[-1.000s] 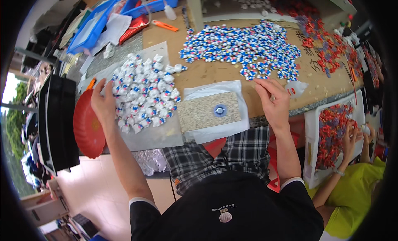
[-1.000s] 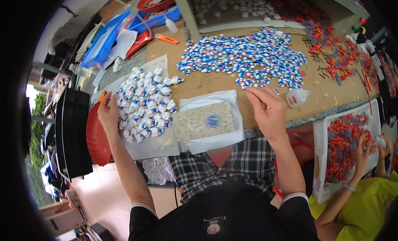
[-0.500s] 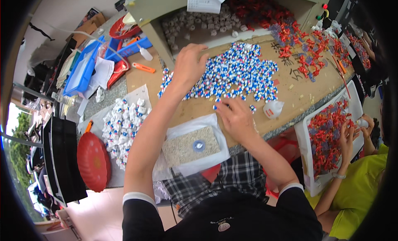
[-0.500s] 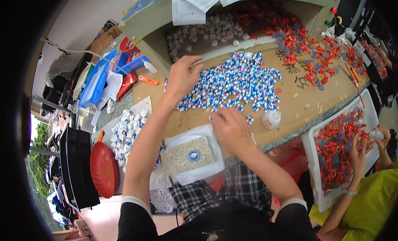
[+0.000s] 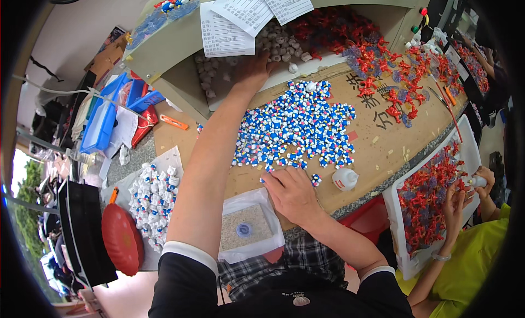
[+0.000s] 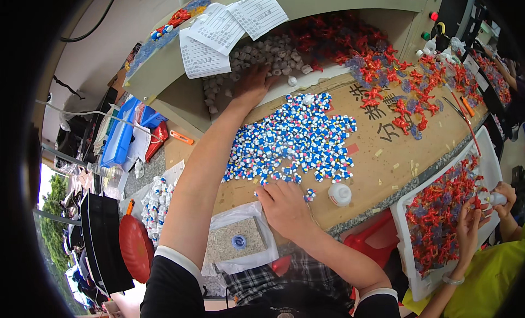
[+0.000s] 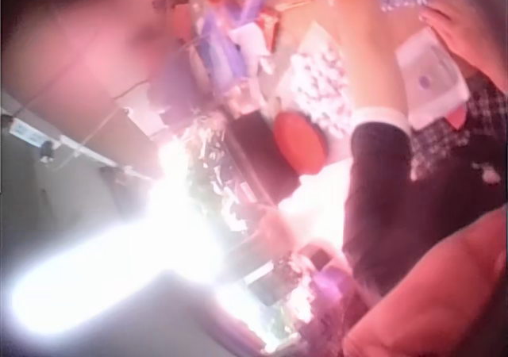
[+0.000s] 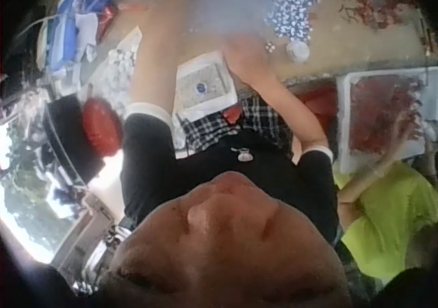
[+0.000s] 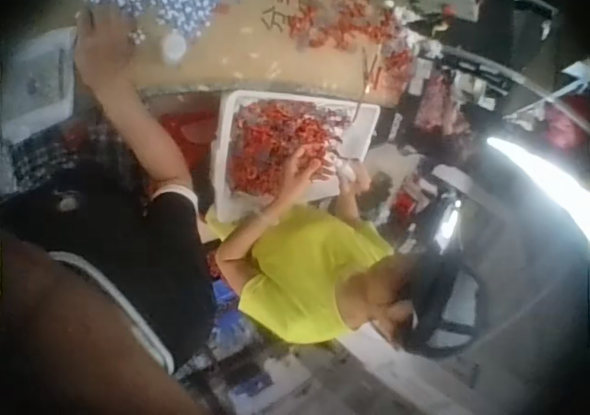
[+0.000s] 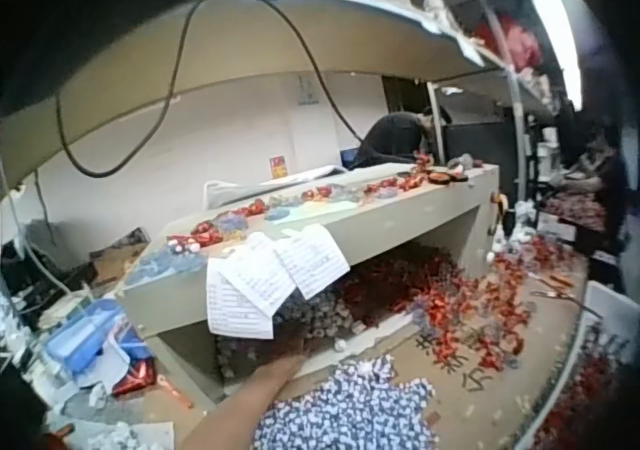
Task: The person assembles small blue and white plastic components by hand, combining blue inserts with white base parts and plastic caps to create finished assemblies.
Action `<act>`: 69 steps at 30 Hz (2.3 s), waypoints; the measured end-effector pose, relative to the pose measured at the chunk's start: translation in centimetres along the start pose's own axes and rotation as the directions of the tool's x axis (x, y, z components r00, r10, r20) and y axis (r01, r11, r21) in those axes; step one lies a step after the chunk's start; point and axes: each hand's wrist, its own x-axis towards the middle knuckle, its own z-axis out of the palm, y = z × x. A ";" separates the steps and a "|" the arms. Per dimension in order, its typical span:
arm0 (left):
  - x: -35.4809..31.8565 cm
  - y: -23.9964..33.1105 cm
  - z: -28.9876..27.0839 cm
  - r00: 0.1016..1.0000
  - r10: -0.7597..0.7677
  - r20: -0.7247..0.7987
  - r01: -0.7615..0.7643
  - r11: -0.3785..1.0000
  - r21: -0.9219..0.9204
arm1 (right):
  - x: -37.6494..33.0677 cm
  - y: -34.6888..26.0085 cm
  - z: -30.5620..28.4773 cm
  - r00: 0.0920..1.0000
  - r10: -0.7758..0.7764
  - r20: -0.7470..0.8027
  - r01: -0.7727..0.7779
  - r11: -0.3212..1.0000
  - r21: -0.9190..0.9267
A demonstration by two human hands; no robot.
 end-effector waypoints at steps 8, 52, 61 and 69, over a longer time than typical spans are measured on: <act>-1.2 -0.6 -1.6 0.982 -0.139 -0.125 0.114 0.976 -0.186 | -0.5 -1.2 0.3 0.999 -0.014 0.053 0.014 1.000 -0.012; -44.7 10.7 -12.4 0.743 -0.151 0.652 0.323 -0.772 -0.547 | -2.9 -10.2 -4.5 0.882 0.228 0.411 -0.408 0.807 0.427; -45.9 10.7 -11.7 0.775 -0.292 0.560 0.313 -0.592 -0.742 | -0.8 -9.0 -2.4 0.928 -0.121 0.352 0.053 0.979 0.198; -45.6 10.8 -12.2 0.770 -0.300 0.563 0.292 -0.618 -0.730 | -0.4 -9.2 -1.5 0.872 -0.259 0.415 0.232 0.966 0.114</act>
